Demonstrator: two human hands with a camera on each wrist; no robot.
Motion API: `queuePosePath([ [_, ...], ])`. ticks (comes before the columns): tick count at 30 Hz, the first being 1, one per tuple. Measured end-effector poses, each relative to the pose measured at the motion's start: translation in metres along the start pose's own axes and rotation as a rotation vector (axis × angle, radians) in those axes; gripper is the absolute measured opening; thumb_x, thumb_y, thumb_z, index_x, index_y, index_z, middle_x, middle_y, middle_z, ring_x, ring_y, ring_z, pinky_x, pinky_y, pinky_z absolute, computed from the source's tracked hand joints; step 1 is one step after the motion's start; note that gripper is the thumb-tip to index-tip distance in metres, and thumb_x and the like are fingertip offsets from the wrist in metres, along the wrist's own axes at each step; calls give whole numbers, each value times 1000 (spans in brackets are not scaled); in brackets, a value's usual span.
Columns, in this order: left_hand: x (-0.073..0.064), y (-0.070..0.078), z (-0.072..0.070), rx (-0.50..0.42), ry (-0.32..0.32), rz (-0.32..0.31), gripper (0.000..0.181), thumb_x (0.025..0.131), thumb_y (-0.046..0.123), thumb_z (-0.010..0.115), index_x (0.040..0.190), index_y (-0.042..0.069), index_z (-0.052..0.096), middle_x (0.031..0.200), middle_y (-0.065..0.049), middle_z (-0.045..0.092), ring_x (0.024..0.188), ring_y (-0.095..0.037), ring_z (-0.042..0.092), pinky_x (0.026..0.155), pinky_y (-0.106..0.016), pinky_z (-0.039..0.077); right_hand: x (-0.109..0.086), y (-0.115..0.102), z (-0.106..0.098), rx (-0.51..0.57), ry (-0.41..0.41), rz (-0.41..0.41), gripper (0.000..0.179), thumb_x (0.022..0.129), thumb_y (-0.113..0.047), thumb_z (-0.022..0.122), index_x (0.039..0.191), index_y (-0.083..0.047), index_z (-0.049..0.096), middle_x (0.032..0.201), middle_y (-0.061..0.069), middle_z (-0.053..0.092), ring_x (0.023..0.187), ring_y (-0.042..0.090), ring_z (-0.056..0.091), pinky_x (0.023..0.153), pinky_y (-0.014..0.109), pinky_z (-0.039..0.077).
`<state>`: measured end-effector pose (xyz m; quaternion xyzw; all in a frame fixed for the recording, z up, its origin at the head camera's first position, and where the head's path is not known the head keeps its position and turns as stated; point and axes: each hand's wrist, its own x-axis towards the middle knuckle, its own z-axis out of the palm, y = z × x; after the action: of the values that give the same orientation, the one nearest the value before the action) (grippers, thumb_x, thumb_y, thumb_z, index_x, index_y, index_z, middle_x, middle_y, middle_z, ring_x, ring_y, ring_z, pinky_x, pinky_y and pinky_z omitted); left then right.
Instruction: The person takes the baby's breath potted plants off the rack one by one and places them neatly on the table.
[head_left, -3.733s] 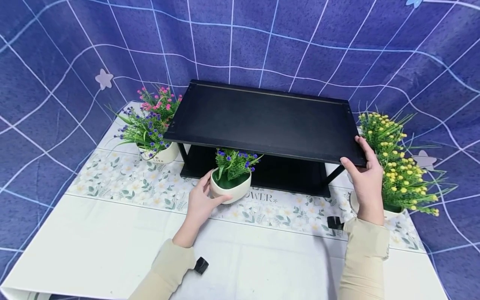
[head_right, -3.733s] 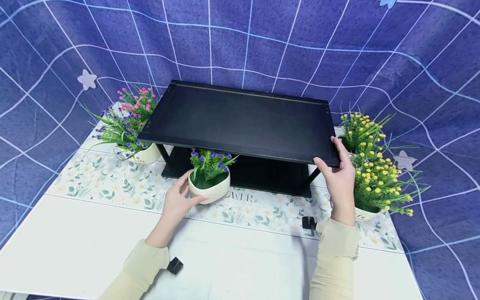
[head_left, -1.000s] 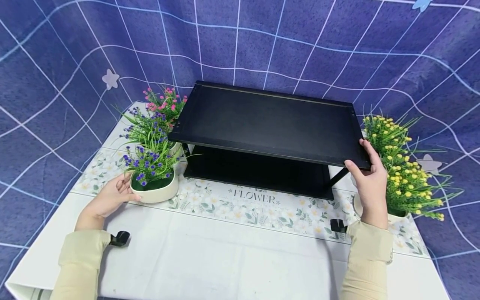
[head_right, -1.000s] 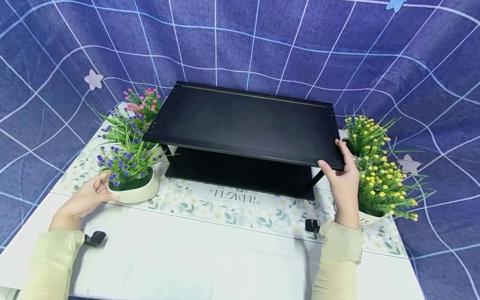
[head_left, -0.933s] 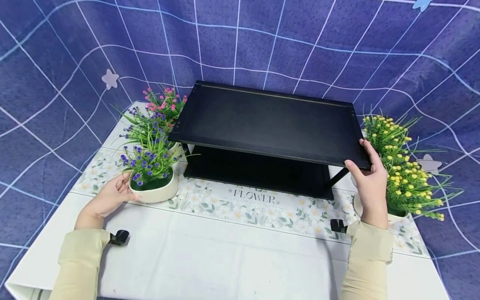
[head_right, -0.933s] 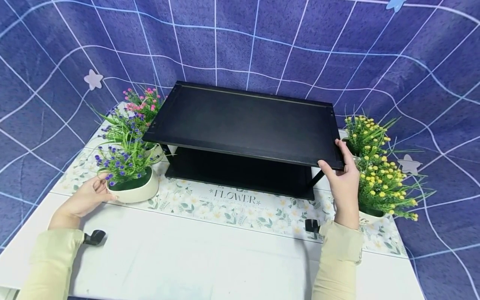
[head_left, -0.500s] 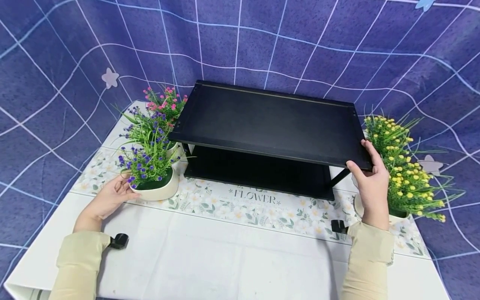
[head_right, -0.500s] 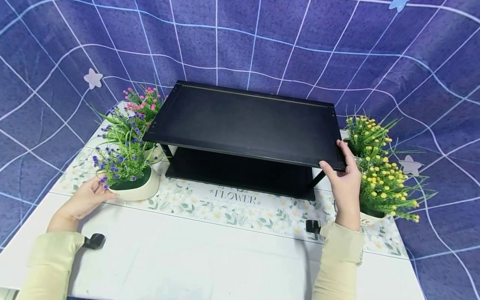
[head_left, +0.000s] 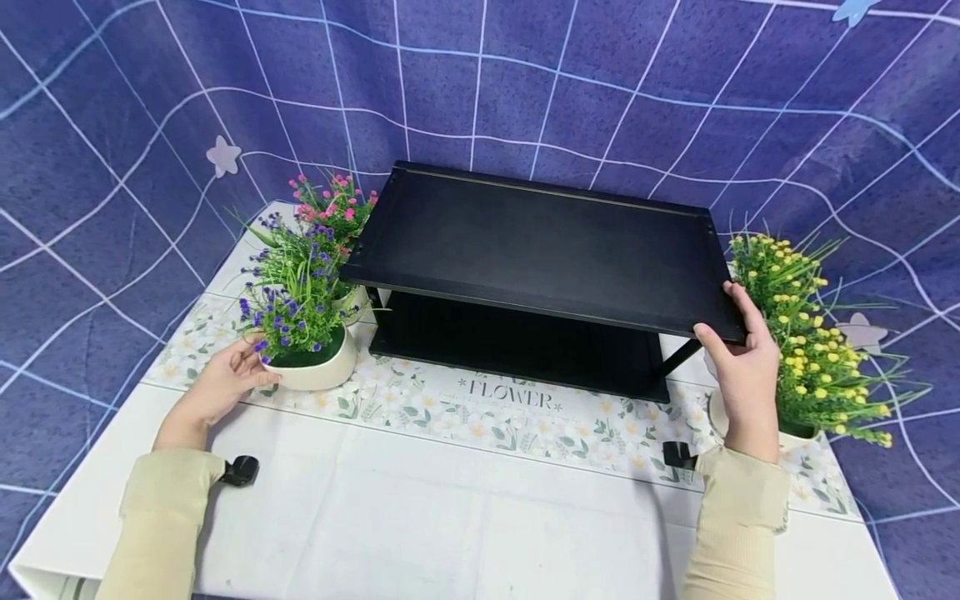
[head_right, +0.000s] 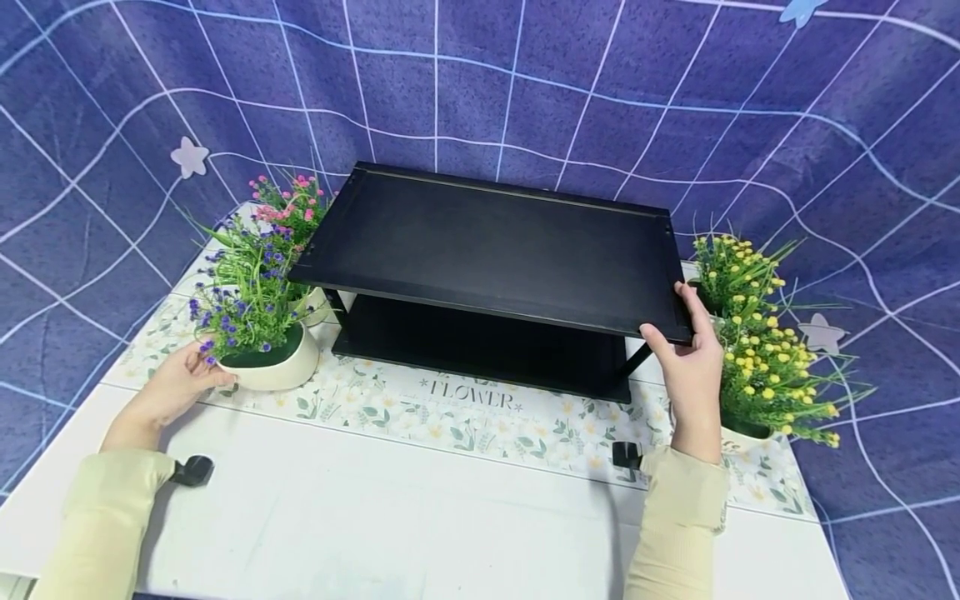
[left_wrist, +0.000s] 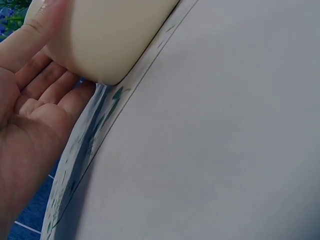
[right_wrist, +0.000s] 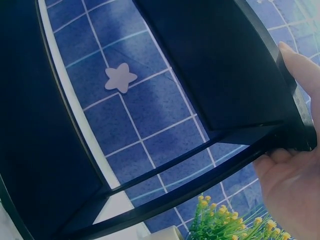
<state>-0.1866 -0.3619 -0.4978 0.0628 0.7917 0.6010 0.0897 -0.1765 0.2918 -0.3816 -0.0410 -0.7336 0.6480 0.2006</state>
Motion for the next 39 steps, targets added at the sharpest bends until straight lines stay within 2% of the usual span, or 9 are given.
queuePosePath([
  [5, 11, -4, -8, 3, -2, 17, 77, 93, 0, 59, 152, -7, 10, 157, -28, -11, 145, -42, -5, 115, -15, 19, 0, 1, -1, 2, 1, -4, 65, 89, -3, 66, 147, -15, 42, 153, 0, 41, 140, 12, 41, 90, 5, 44],
  [14, 15, 1, -14, 10, -19, -65, 79, 96, 7, 57, 150, -12, 2, 157, -25, -15, 143, -47, -9, 121, -28, 8, 0, 1, -1, 38, -14, -6, 66, 88, -1, 66, 148, -13, 40, 154, 1, 39, 142, 14, 38, 91, 5, 44],
  [20, 16, 2, -14, -9, -15, -69, 52, 95, 8, 59, 142, 6, 38, 158, -24, -15, 144, -46, -10, 122, -34, 5, 0, 2, -1, 37, -12, -12, 66, 88, -1, 67, 148, -13, 41, 153, 1, 40, 142, 14, 37, 92, 5, 44],
  [23, 15, 2, -12, -25, -10, -63, 41, 95, 8, 59, 134, 10, 44, 157, -26, -16, 144, -46, -10, 121, -35, 5, 0, 3, -1, 29, -12, -13, 66, 88, -1, 67, 148, -13, 41, 153, 0, 40, 142, 14, 38, 91, 5, 44],
  [28, 10, 2, -4, -31, 7, -51, 59, 97, 10, 56, 149, 0, 29, 157, -25, -15, 145, -43, -8, 120, -30, 10, 1, 2, -2, -11, -18, -13, 65, 88, -2, 67, 147, -14, 42, 154, 0, 39, 142, 14, 37, 90, 4, 44],
  [30, 6, 4, 1, -43, 26, -55, 75, 98, 11, 55, 154, -1, 6, 158, -23, -14, 147, -39, -6, 119, -23, 14, 2, 1, -2, -42, -23, -12, 65, 89, -3, 67, 147, -16, 42, 155, 0, 37, 143, 13, 36, 90, 3, 43],
  [32, 0, 7, 6, -40, 62, -77, 81, 99, 14, 55, 153, 0, -3, 159, -21, -12, 149, -34, -3, 114, -14, 22, 2, 1, -3, -73, -28, -10, 65, 89, -4, 67, 147, -18, 42, 157, 0, 35, 143, 13, 35, 90, 3, 43],
  [35, -9, 14, 16, 9, 120, -98, 83, 99, 19, 55, 153, -1, -5, 159, -24, -6, 149, -34, 4, 108, -7, 27, 1, 2, -4, -100, -17, -27, 64, 89, -4, 67, 146, -18, 44, 157, 1, 34, 144, 13, 35, 95, 4, 42],
  [39, -22, 26, 26, 174, 144, -91, 78, 100, 25, 53, 152, -6, 4, 157, -30, 10, 145, -41, 17, 102, -2, 30, -6, 6, -6, -138, 27, -111, 62, 88, -1, 67, 145, -15, 46, 155, 5, 38, 146, 14, 32, 109, 12, 36],
])
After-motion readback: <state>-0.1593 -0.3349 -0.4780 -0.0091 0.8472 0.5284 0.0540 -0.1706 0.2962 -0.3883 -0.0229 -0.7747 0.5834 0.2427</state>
